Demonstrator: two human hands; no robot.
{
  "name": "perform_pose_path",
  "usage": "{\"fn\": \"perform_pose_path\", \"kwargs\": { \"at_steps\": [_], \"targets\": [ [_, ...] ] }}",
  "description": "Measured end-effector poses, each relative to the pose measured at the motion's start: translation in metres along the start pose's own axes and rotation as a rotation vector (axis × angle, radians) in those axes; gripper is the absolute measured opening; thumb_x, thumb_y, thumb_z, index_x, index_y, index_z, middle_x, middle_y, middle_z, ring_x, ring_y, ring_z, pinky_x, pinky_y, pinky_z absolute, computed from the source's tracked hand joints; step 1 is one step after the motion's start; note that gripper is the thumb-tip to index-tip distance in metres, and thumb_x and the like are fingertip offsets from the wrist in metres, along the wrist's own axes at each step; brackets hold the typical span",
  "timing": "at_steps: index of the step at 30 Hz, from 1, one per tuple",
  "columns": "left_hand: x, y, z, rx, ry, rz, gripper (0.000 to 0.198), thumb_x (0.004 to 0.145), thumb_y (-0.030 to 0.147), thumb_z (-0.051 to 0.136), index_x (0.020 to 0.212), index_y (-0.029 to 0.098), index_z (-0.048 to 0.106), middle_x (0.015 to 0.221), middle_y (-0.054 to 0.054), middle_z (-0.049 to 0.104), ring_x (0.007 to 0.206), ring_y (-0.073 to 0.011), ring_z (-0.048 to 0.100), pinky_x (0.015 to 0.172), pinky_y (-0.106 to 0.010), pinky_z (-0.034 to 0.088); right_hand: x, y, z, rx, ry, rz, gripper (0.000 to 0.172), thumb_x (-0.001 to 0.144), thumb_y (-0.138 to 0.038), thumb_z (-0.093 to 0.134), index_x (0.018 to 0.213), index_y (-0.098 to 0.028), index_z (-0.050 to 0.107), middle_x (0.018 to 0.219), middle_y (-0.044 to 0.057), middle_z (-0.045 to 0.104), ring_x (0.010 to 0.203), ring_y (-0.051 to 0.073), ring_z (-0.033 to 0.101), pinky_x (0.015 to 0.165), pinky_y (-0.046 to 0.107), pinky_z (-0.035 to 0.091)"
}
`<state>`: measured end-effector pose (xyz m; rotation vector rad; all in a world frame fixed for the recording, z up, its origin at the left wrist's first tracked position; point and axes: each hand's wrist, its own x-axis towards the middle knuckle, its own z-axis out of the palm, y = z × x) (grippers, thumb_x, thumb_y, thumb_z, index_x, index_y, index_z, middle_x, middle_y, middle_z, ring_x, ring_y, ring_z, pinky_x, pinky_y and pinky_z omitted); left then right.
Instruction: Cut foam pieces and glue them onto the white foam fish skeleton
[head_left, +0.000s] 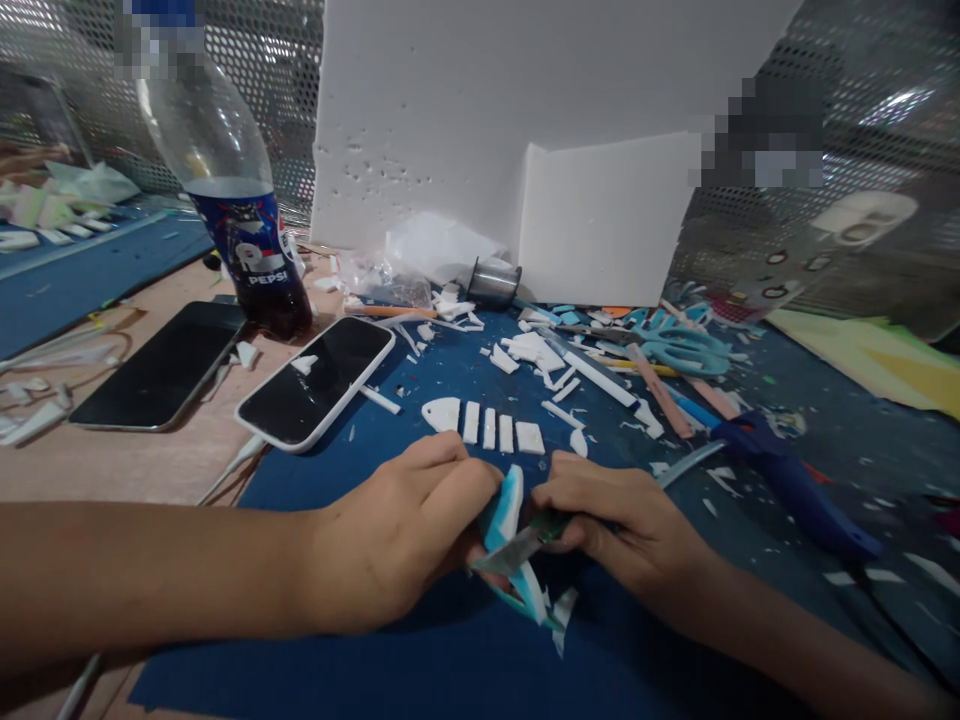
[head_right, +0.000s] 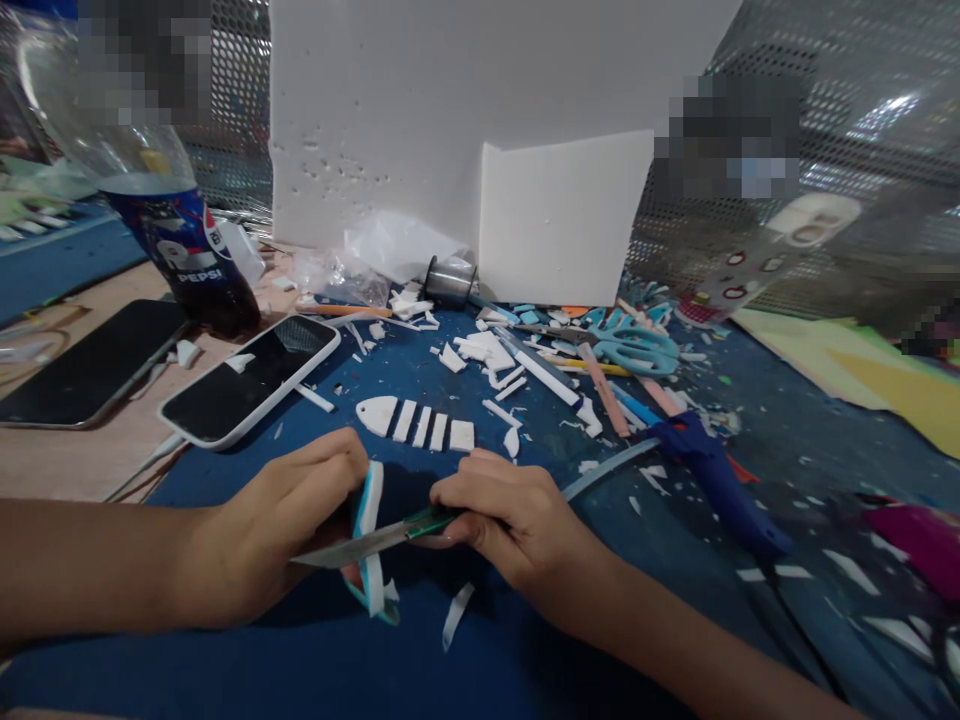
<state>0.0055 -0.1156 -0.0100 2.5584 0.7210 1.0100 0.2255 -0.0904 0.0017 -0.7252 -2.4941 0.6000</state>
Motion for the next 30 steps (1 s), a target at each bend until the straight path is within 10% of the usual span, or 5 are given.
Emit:
{"fn": "perform_pose_path", "kwargs": {
  "at_steps": [30],
  "targets": [
    [0.0005,-0.0001,0.0007,0.079,-0.027,0.067,0.015,0.084,0.004,0.038,0.077,0.017,0.037,0.067,0.0,0.046,0.061,-0.0134,0.035,0.055,-0.022,0.034,-0.0014,0.0003,0.0035,0.008,0.01,-0.027,0.024,0.093,-0.029,0.04,0.085,-0.017,0.059,0.059,-0.001,0.049,0.055,0.01,0.042,0.051,0.022,0.032]
  ]
}}
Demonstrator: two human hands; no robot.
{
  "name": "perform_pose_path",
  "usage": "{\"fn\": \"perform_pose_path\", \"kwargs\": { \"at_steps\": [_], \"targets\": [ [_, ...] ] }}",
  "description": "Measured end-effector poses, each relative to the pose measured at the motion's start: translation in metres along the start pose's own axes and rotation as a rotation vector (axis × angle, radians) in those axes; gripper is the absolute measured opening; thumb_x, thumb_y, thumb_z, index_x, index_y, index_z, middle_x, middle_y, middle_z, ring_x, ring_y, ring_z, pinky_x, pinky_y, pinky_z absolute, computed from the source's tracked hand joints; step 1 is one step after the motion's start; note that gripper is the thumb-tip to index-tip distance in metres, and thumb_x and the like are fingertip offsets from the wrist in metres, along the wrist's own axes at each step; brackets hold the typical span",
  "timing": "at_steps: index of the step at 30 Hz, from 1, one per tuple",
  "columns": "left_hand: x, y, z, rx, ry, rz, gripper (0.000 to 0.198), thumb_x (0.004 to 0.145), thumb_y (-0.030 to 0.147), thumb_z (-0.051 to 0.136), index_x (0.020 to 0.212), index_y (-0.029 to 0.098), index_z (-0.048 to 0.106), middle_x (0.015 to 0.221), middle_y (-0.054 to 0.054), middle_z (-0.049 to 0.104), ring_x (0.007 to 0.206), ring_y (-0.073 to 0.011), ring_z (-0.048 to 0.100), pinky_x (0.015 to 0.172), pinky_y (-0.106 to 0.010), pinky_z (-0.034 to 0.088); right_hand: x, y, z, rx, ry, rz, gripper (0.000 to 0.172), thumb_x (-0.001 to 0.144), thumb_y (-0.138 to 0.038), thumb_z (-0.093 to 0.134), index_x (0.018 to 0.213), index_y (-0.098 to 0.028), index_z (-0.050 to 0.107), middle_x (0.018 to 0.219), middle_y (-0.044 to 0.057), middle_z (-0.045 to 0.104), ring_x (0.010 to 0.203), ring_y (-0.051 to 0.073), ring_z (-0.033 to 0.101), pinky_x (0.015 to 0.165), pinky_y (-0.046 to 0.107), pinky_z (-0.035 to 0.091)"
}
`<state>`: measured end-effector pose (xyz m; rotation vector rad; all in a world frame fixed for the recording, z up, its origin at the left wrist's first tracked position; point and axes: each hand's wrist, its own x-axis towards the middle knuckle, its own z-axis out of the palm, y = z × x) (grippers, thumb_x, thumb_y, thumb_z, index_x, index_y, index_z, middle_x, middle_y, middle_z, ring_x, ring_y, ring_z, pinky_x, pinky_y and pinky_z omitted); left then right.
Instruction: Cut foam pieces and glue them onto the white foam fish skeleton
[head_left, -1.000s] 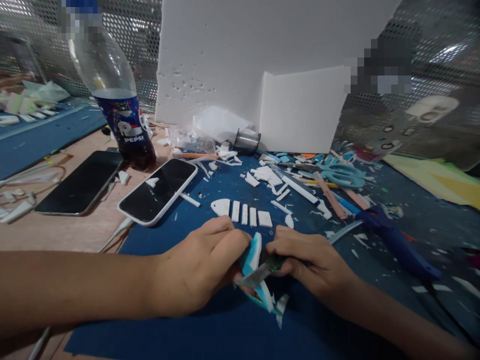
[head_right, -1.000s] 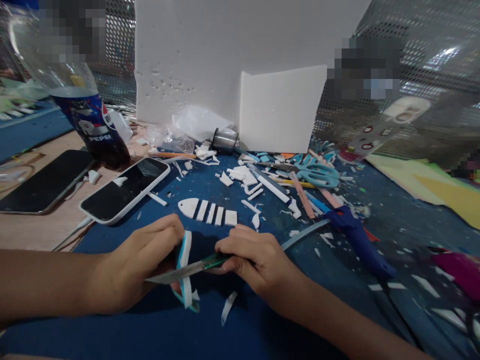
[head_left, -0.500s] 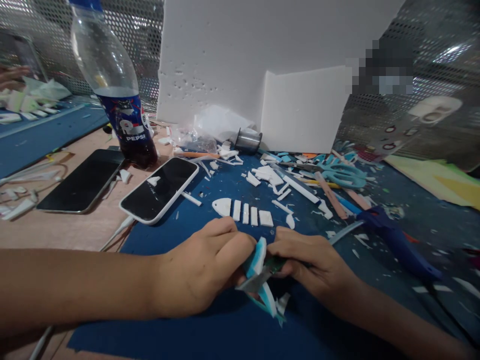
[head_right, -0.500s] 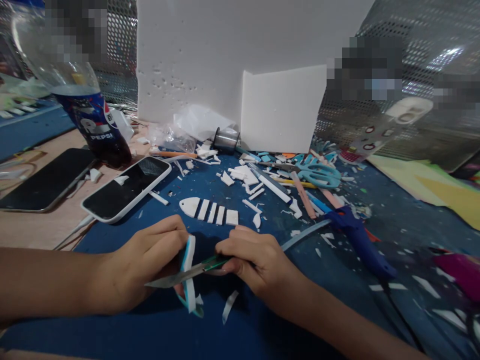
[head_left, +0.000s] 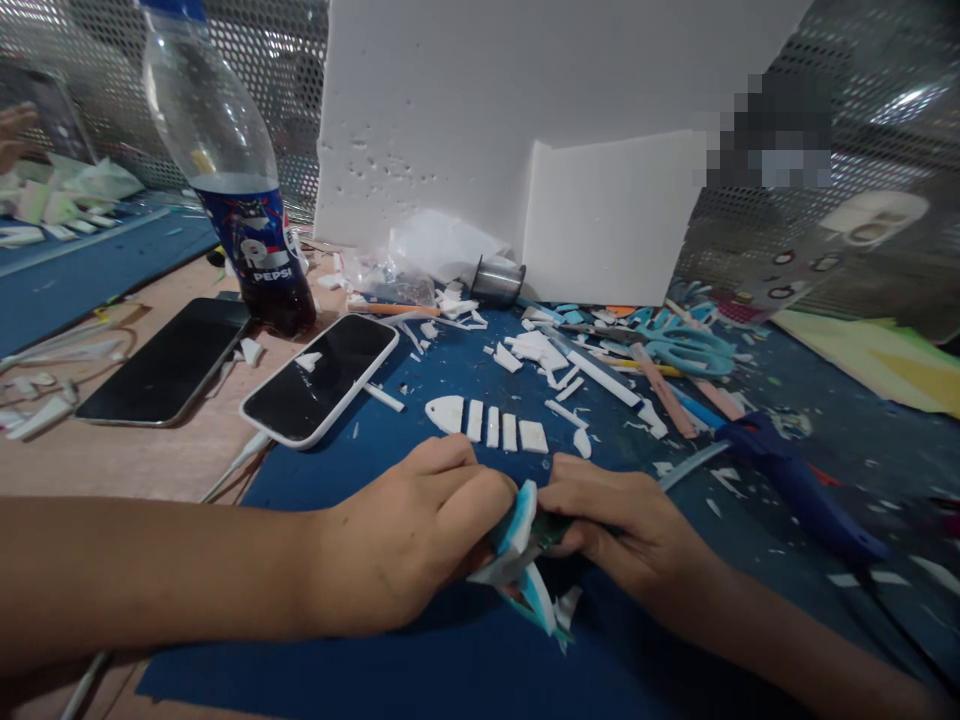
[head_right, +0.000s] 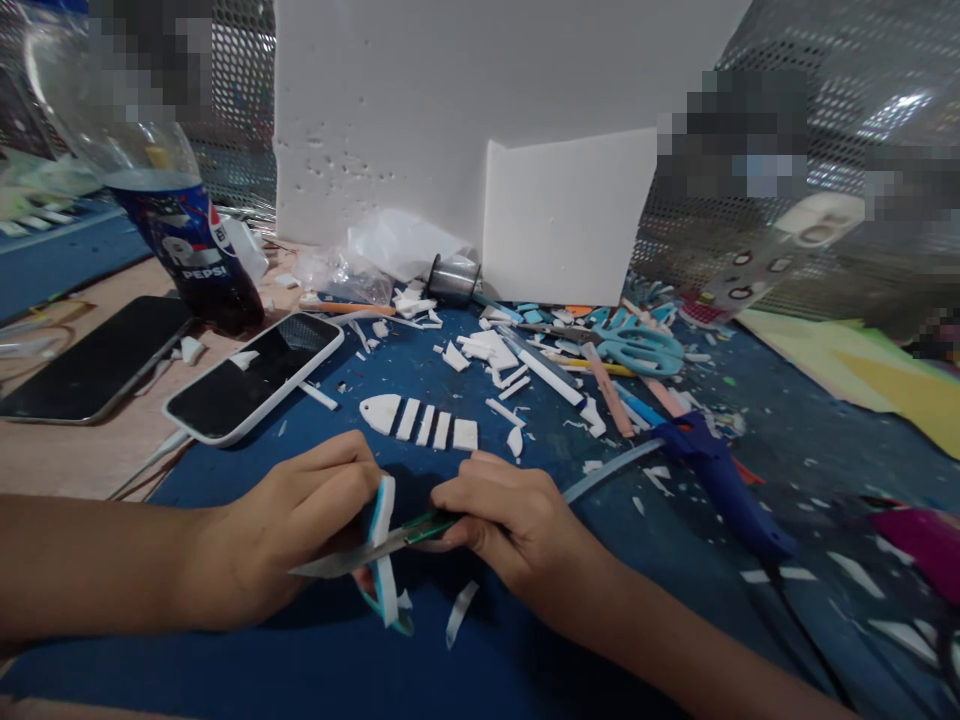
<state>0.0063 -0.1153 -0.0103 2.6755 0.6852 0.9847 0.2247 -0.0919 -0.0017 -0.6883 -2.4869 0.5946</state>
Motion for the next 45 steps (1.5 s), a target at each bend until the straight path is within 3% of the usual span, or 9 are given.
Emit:
{"fn": "perform_pose_path", "kwargs": {
  "at_steps": [25,35,41,45],
  "targets": [
    [0.0037,0.0,-0.0024,-0.037,-0.023,0.025,0.018,0.087,0.006,0.033,0.073,0.016,0.038,0.065,-0.001,0.047,0.06,-0.0134,0.035,0.057,-0.023,0.035,-0.0026,0.0012,-0.0001,0.022,-0.046,0.028,0.022,0.093,-0.027,0.039,0.082,-0.018,0.056,0.061,-0.002,0.051,0.058,0.01,0.043,0.056,0.021,0.033],
    [-0.0005,-0.001,0.0007,-0.025,0.022,-0.004,0.013,0.092,0.014,0.033,0.08,0.015,0.039,0.07,-0.002,0.045,0.062,-0.0134,0.037,0.056,-0.023,0.036,0.0029,-0.0041,-0.0053,-0.039,-0.018,0.028,0.036,0.093,-0.039,0.033,0.079,-0.018,0.058,0.058,-0.001,0.048,0.056,0.011,0.044,0.053,0.022,0.034],
    [0.0015,0.0017,-0.0033,-0.053,0.021,-0.086,0.014,0.087,0.009,0.033,0.076,0.018,0.034,0.065,0.0,0.044,0.06,-0.0129,0.04,0.055,-0.023,0.038,0.0023,-0.0077,-0.005,-0.069,0.015,0.013,0.036,0.094,-0.039,0.031,0.076,-0.019,0.054,0.058,-0.001,0.047,0.055,0.011,0.043,0.051,0.022,0.034],
    [0.0002,0.0002,-0.0025,-0.112,0.037,-0.237,0.017,0.081,0.003,0.032,0.078,0.019,0.032,0.069,-0.001,0.045,0.062,-0.0131,0.043,0.052,-0.021,0.039,-0.0015,-0.0065,-0.0073,-0.015,0.129,0.045,0.037,0.094,-0.041,0.029,0.073,-0.019,0.052,0.058,-0.001,0.047,0.052,0.011,0.042,0.051,0.023,0.035]
  ]
}}
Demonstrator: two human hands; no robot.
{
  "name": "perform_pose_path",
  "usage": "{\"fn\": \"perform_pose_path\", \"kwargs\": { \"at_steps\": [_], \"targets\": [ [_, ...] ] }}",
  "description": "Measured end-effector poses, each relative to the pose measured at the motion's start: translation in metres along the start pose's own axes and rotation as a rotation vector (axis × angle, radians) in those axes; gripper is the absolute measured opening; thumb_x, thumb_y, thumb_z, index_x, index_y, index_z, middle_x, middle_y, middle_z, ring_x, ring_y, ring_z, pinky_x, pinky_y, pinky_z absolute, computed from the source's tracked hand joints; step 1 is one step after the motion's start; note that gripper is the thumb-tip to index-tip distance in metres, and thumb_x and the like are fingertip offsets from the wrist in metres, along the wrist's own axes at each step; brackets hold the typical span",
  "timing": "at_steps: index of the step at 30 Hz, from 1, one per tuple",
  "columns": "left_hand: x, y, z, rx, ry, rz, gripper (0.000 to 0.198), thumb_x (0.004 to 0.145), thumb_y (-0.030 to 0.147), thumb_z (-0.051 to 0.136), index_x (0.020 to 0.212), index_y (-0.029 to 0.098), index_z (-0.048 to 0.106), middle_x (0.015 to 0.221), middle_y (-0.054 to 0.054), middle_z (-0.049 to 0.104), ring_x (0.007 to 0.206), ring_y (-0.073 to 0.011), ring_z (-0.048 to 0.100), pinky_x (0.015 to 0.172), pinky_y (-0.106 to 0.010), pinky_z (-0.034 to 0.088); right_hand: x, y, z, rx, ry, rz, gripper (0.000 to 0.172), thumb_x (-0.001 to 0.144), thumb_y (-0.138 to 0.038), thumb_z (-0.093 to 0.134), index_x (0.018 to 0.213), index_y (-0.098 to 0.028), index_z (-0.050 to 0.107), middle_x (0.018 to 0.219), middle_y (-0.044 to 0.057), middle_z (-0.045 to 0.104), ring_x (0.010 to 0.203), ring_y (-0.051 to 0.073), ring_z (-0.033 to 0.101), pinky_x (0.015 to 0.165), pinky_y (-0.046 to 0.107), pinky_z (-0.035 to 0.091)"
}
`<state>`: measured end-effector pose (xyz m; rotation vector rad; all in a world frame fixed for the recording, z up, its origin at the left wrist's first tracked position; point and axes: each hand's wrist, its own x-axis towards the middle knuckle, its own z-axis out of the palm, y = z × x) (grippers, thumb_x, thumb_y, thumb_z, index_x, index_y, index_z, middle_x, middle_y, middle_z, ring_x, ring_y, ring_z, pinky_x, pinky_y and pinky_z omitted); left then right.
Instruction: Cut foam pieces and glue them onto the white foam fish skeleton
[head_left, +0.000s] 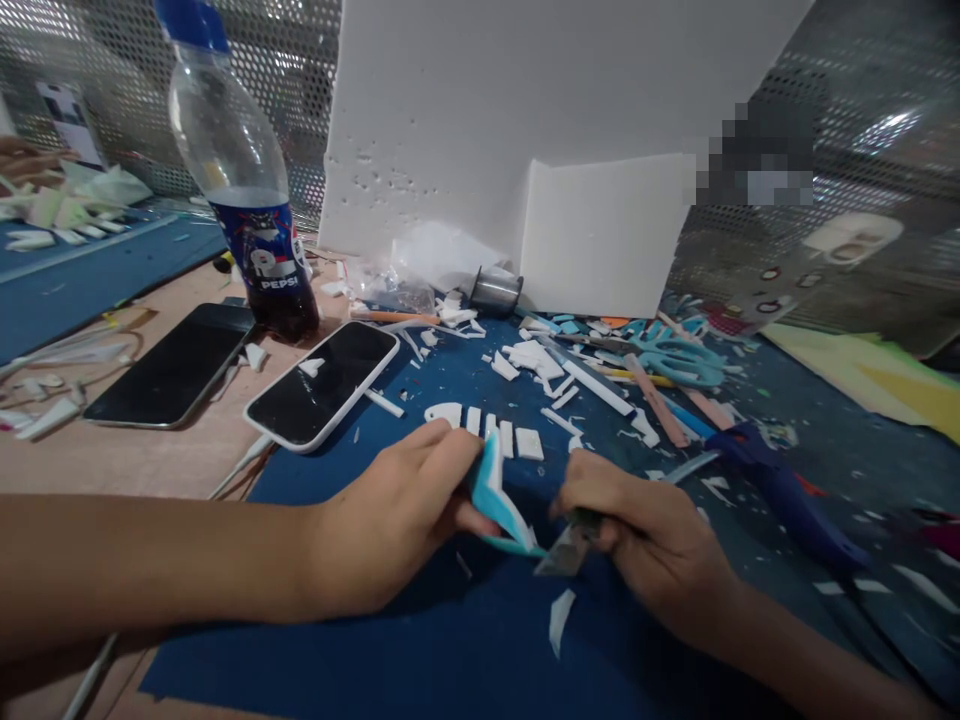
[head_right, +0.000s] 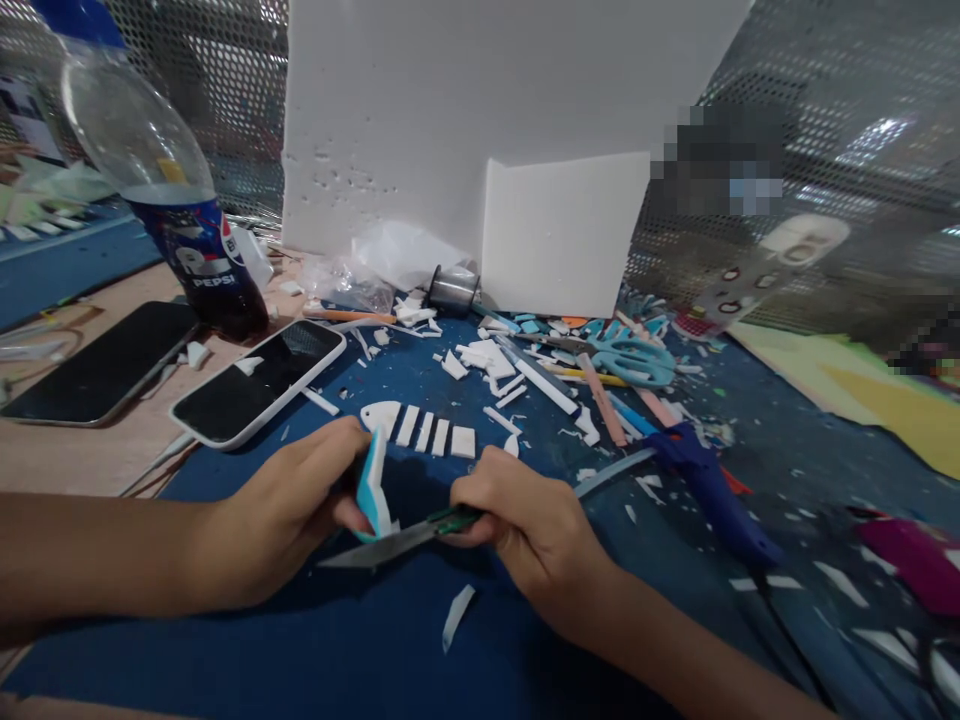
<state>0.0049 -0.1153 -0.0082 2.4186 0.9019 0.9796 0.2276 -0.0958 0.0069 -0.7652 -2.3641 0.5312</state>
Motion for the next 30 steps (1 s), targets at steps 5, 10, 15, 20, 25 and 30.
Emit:
{"fn": "perform_pose_path", "kwargs": {
  "at_steps": [5,10,15,20,25,30],
  "targets": [
    [0.0023,-0.0007,0.0025,-0.057,-0.066,0.015,0.013,0.085,0.012,0.037,0.075,0.019,0.033,0.068,-0.001,0.045,0.063,-0.0145,0.045,0.055,-0.024,0.042,-0.0037,0.0033,-0.0008,0.141,-0.075,0.19,0.034,0.094,-0.038,0.031,0.078,-0.019,0.053,0.052,-0.004,0.047,0.043,0.008,0.045,0.044,0.02,0.033],
    [0.0046,-0.0021,0.0032,-0.196,-0.119,-0.009,0.003,0.088,0.02,0.042,0.088,0.017,0.041,0.077,-0.003,0.05,0.073,-0.0157,0.052,0.062,-0.025,0.046,-0.0033,-0.0025,0.0042,0.2,-0.197,0.304,0.04,0.094,-0.038,0.029,0.065,-0.019,0.047,0.043,-0.005,0.046,0.037,0.007,0.044,0.041,0.019,0.031],
    [0.0047,-0.0026,0.0012,-0.15,-0.115,0.056,0.014,0.089,0.027,0.042,0.088,0.013,0.044,0.075,-0.005,0.052,0.07,-0.0166,0.051,0.058,-0.026,0.045,-0.0041,-0.0051,0.0069,0.191,-0.213,0.327,0.039,0.094,-0.039,0.028,0.065,-0.018,0.045,0.042,-0.006,0.041,0.037,0.007,0.039,0.04,0.02,0.028],
    [0.0066,0.0025,-0.0053,-0.115,-0.178,-0.008,0.015,0.084,0.025,0.046,0.086,0.01,0.05,0.076,-0.007,0.053,0.066,-0.0164,0.049,0.059,-0.028,0.043,-0.0058,-0.0038,0.0062,0.14,-0.24,0.332,0.036,0.094,-0.036,0.03,0.067,-0.018,0.046,0.044,-0.006,0.043,0.038,0.007,0.04,0.041,0.02,0.028],
    [0.0076,0.0007,-0.005,-0.142,-0.14,-0.035,0.014,0.084,0.028,0.049,0.081,0.013,0.048,0.07,-0.001,0.049,0.062,-0.0127,0.045,0.056,-0.023,0.038,-0.0044,-0.0027,0.0044,0.177,-0.254,0.364,0.037,0.094,-0.037,0.029,0.068,-0.018,0.048,0.044,-0.006,0.041,0.037,0.007,0.041,0.039,0.019,0.029],
    [0.0055,-0.0007,-0.0041,-0.199,-0.137,-0.059,0.021,0.085,0.034,0.049,0.08,0.014,0.048,0.072,-0.002,0.053,0.062,-0.0122,0.047,0.055,-0.022,0.038,-0.0029,-0.0016,0.001,0.209,-0.253,0.389,0.037,0.094,-0.037,0.03,0.068,-0.018,0.049,0.043,-0.006,0.043,0.036,0.007,0.043,0.041,0.018,0.033]
  ]
}}
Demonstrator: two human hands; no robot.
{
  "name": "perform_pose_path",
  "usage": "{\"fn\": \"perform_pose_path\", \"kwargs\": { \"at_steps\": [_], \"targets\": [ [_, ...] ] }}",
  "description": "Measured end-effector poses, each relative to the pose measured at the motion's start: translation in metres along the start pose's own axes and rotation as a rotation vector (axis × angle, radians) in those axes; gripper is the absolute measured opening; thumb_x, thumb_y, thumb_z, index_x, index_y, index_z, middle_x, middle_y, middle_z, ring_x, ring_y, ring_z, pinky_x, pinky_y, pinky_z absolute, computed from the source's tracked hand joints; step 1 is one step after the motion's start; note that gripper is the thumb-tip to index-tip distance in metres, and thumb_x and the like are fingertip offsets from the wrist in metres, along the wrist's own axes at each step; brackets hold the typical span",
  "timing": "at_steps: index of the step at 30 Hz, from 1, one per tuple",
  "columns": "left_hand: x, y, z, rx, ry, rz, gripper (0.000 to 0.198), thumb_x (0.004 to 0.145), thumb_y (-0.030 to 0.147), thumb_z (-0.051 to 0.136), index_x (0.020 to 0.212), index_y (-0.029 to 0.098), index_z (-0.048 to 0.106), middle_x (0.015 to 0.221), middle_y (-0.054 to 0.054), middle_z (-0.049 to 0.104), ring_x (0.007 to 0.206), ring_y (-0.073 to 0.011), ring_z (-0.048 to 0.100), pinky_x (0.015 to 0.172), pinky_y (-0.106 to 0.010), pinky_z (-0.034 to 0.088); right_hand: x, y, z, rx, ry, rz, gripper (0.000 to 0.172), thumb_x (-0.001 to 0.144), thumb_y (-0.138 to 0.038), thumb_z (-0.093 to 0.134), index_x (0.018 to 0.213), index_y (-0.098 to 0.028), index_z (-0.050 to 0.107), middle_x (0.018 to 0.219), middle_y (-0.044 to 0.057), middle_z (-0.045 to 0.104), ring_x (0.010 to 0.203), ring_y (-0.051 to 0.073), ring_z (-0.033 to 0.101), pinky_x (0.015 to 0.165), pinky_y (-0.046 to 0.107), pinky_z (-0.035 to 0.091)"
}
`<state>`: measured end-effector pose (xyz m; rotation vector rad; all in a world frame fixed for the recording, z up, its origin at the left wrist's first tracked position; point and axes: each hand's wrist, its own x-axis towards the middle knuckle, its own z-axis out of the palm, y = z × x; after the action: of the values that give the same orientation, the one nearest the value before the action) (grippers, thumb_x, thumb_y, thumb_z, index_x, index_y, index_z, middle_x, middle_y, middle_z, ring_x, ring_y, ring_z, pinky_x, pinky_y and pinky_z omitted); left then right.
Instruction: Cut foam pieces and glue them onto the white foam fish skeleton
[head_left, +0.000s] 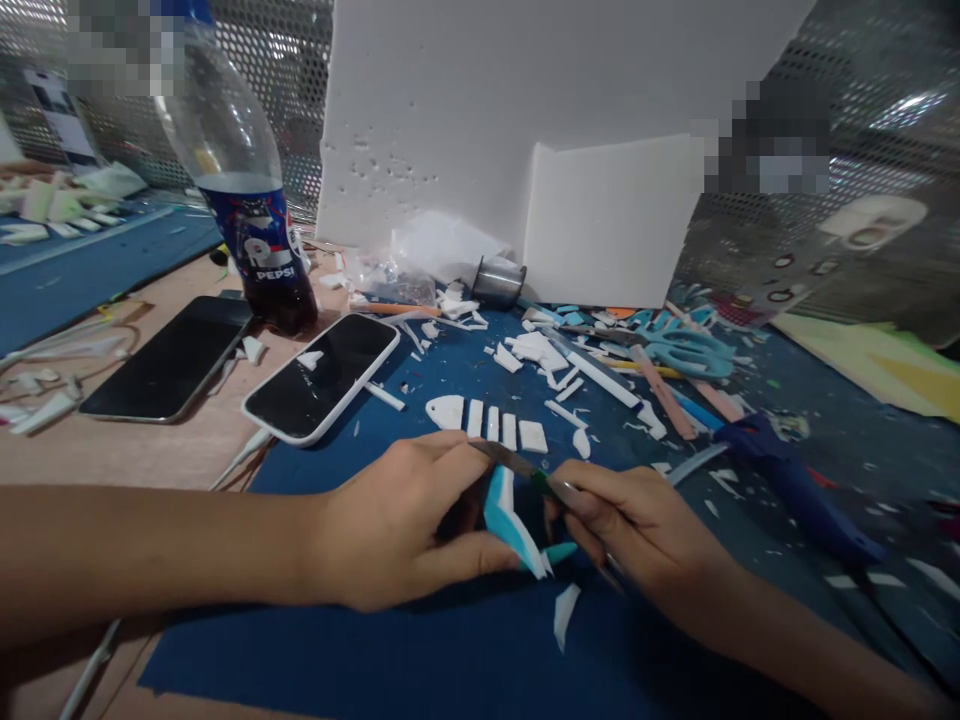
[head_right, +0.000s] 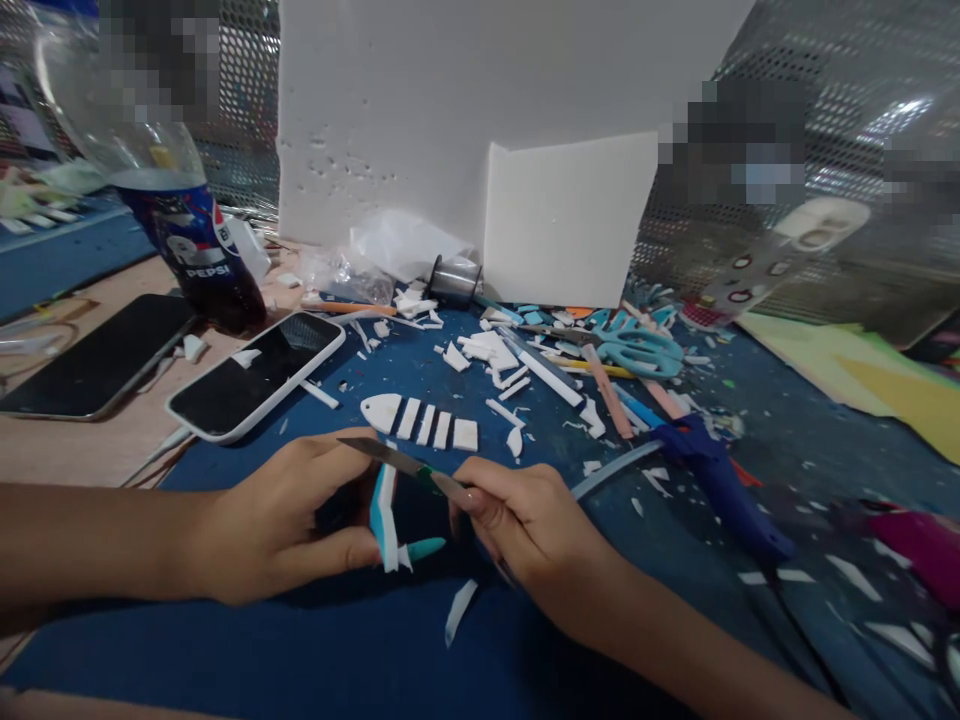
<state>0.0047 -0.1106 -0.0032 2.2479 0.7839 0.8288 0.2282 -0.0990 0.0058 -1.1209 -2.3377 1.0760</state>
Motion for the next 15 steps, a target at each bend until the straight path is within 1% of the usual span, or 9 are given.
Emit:
{"fn": "perform_pose_path", "kwargs": {
  "at_steps": [2,6,7,11,13,15],
  "targets": [
    [-0.0007,0.0008,-0.0006,-0.012,0.011,0.003,0.022,0.084,0.034,0.051,0.079,0.013,0.049,0.069,-0.001,0.051,0.06,-0.0116,0.047,0.054,-0.021,0.038,-0.0002,-0.0014,-0.0012,-0.001,-0.008,0.011,0.037,0.094,-0.037,0.03,0.067,-0.019,0.049,0.042,-0.007,0.041,0.035,0.007,0.041,0.04,0.018,0.032],
    [-0.0011,0.0007,-0.0017,-0.039,0.02,0.037,0.023,0.083,0.034,0.053,0.091,0.012,0.051,0.068,0.0,0.05,0.059,-0.0104,0.047,0.055,-0.02,0.038,-0.0005,-0.0041,-0.0016,-0.043,0.005,-0.001,0.039,0.094,-0.035,0.03,0.062,-0.019,0.045,0.04,-0.007,0.04,0.035,0.007,0.039,0.04,0.019,0.031],
    [-0.0009,0.0003,-0.0019,-0.044,0.028,0.047,0.023,0.083,0.034,0.053,0.092,0.013,0.051,0.068,0.0,0.049,0.058,-0.0102,0.046,0.054,-0.02,0.038,-0.0005,-0.0042,-0.0014,-0.055,0.01,-0.01,0.039,0.094,-0.035,0.03,0.061,-0.019,0.044,0.041,-0.007,0.04,0.036,0.007,0.039,0.04,0.019,0.031],
    [0.0004,-0.001,-0.0021,-0.076,0.057,0.031,0.022,0.082,0.034,0.054,0.076,0.014,0.048,0.064,0.002,0.046,0.056,-0.0094,0.043,0.051,-0.019,0.036,-0.0005,-0.0031,0.0004,-0.087,0.012,-0.012,0.038,0.094,-0.034,0.03,0.062,-0.02,0.044,0.044,-0.006,0.041,0.037,0.007,0.04,0.04,0.019,0.03],
    [0.0009,-0.0008,-0.0023,-0.088,0.056,0.033,0.021,0.083,0.033,0.054,0.076,0.015,0.046,0.065,0.002,0.046,0.056,-0.0092,0.043,0.051,-0.019,0.036,-0.0005,-0.0025,0.0012,-0.091,0.016,0.001,0.038,0.095,-0.034,0.028,0.062,-0.02,0.043,0.044,-0.006,0.041,0.038,0.007,0.04,0.041,0.019,0.03],
    [0.0011,-0.0004,-0.0024,-0.085,0.063,0.062,0.018,0.083,0.032,0.053,0.08,0.016,0.047,0.066,0.002,0.047,0.056,-0.0094,0.044,0.052,-0.019,0.037,-0.0005,-0.0023,0.0017,-0.087,0.013,0.011,0.039,0.095,-0.035,0.027,0.062,-0.02,0.042,0.043,-0.006,0.04,0.037,0.007,0.039,0.041,0.019,0.03]
  ]
}}
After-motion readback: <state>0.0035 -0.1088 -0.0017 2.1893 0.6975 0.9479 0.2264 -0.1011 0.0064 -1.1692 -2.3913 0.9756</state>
